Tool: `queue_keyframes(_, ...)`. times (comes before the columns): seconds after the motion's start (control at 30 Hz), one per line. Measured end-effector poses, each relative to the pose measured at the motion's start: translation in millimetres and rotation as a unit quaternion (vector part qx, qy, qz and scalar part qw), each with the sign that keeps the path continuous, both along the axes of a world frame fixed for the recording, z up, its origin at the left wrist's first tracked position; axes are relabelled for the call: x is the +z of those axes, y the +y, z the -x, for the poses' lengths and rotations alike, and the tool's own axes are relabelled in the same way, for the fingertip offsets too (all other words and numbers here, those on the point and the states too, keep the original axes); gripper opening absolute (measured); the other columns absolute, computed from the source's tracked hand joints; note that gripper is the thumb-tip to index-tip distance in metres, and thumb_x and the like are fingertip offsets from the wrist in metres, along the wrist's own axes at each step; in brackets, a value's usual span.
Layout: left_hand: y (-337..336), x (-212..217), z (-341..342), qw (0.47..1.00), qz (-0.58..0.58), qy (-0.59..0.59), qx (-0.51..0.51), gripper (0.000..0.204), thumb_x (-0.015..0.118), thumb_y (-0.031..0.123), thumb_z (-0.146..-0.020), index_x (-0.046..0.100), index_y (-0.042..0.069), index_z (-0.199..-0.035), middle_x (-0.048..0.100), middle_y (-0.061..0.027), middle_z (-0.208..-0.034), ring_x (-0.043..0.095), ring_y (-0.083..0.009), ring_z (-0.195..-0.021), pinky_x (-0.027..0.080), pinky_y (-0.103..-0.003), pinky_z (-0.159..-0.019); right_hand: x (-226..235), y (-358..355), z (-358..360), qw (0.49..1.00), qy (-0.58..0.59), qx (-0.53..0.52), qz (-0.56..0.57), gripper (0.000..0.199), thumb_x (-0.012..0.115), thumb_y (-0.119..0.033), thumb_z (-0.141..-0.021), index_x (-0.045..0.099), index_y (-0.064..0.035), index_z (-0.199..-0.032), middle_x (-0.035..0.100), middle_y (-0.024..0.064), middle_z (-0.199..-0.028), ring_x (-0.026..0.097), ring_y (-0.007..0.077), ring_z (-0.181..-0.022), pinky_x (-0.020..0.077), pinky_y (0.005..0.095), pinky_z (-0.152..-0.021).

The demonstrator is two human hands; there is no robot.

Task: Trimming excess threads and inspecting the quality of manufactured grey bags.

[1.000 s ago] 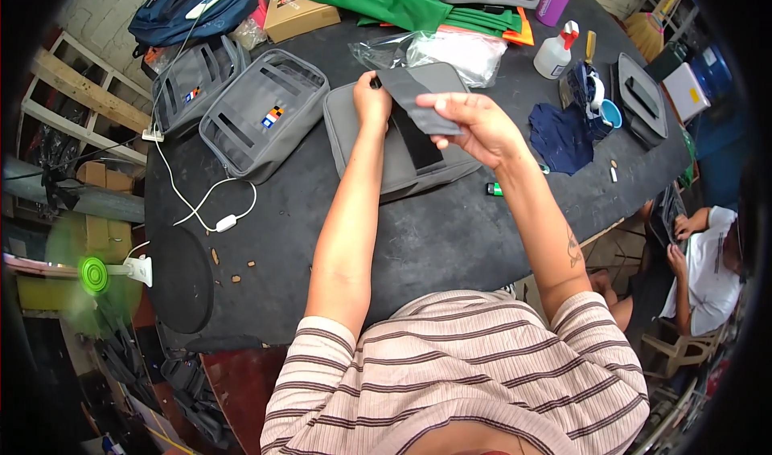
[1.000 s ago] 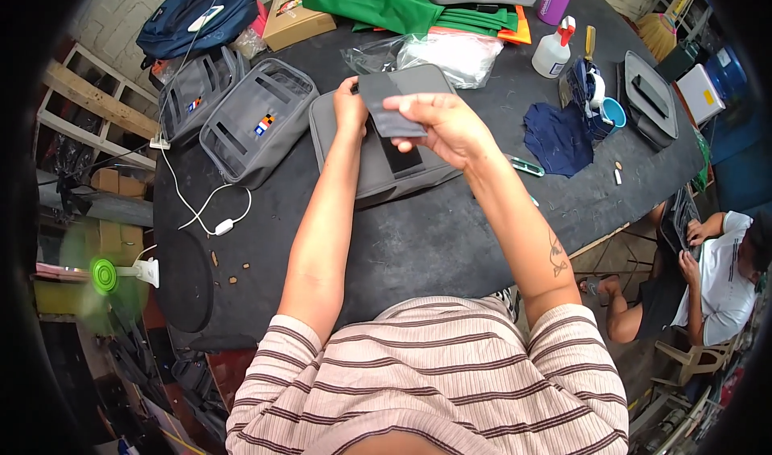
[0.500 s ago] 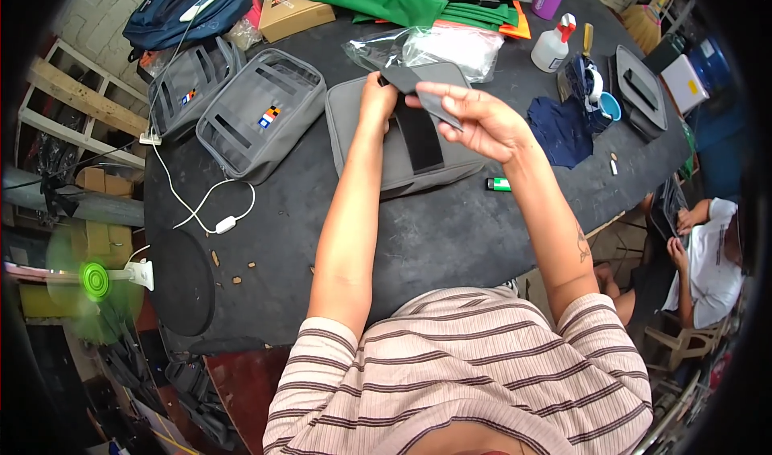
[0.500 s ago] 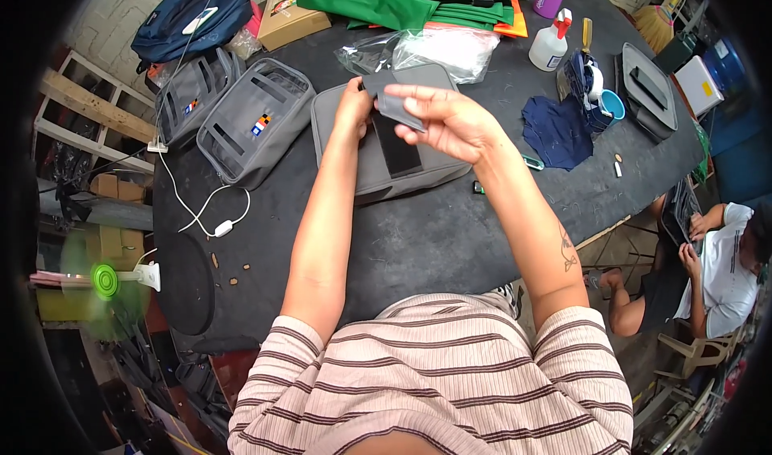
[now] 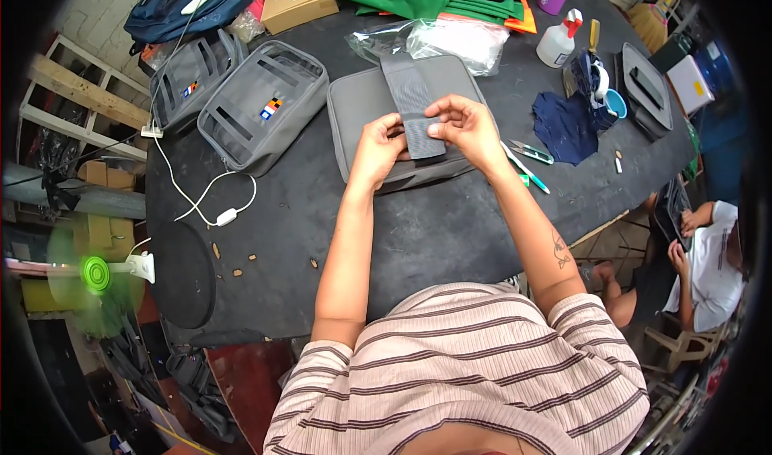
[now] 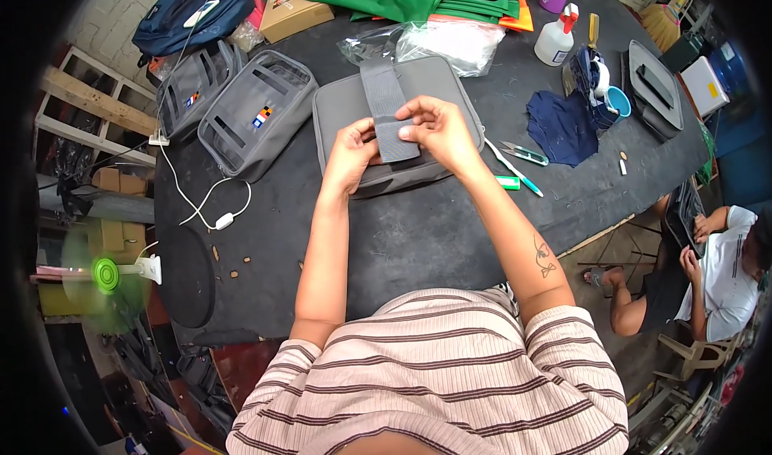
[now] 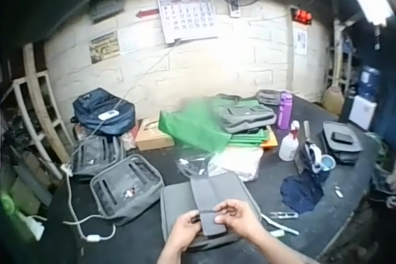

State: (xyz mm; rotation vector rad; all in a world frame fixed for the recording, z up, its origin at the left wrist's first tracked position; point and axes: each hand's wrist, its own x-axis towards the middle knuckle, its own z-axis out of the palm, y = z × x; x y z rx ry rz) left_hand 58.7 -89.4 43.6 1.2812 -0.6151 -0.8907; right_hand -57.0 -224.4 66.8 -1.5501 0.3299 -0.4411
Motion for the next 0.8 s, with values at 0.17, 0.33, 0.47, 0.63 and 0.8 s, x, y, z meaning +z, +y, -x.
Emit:
queue_keyframes(0.17, 0, -7, -5, 1.000, -0.014, 0.022, 0.000, 0.020, 0.057, 0.002, -0.086, 0.060, 0.001, -0.106, 0.066, -0.0055, -0.094, 0.064, -0.0101, -0.077, 0.055, -0.021, -0.064, -8, -3, 0, 0.999, 0.019, -0.014, 0.045, 0.022, 0.069, 0.006, -0.073, 0.062, -0.0001, -0.093, 0.059, -0.0015, -0.077, 0.054, 0.0025, -0.069, 0.0424, 0.0167, -0.063)
queue_keyframes(0.33, 1, -8, -10, 0.996, -0.009, 0.080, -0.023, 0.019, 0.058, 0.004, -0.087, 0.059, 0.000, -0.105, 0.067, -0.0060, -0.089, 0.066, -0.0122, -0.075, 0.055, -0.022, -0.064, -14, -2, -2, 0.995, 0.035, -0.039, 0.088, 0.023, 0.070, 0.007, -0.070, 0.063, -0.0003, -0.091, 0.058, -0.0021, -0.077, 0.052, 0.0025, -0.069, 0.0417, 0.0166, -0.062)
queue_keyframes(0.47, -1, -9, -10, 0.995, 0.002, 0.097, -0.016, 0.019, 0.055, -0.001, -0.085, 0.059, -0.003, -0.103, 0.066, -0.0086, -0.087, 0.066, -0.0154, -0.072, 0.057, -0.026, -0.063, -13, -3, -1, 0.995, 0.047, -0.035, 0.080, 0.023, 0.071, 0.007, -0.070, 0.063, -0.0004, -0.090, 0.058, -0.0025, -0.076, 0.052, 0.0025, -0.068, 0.0417, 0.0167, -0.062)
queue_keyframes(0.63, -1, -7, -11, 0.994, 0.013, 0.107, -0.022, 0.017, 0.053, 0.000, -0.085, 0.059, -0.002, -0.100, 0.067, -0.0085, -0.086, 0.066, -0.0157, -0.068, 0.056, -0.025, -0.062, -15, 0, -1, 0.988, 0.062, -0.056, 0.127, 0.023, 0.071, 0.007, -0.069, 0.063, 0.0000, -0.090, 0.057, -0.0029, -0.075, 0.050, 0.0020, -0.066, 0.0413, 0.0171, -0.061)
queue_keyframes(0.8, -4, -12, -18, 0.990, 0.027, 0.140, -0.011, 0.015, 0.052, 0.008, -0.089, 0.061, -0.001, -0.098, 0.067, -0.0080, -0.091, 0.066, -0.0153, -0.074, 0.055, -0.027, -0.068, -13, 0, -3, 0.986, 0.067, -0.057, 0.139, 0.023, 0.072, 0.006, -0.069, 0.063, 0.0003, -0.090, 0.057, -0.0023, -0.075, 0.049, 0.0021, -0.064, 0.0417, 0.0177, -0.059)
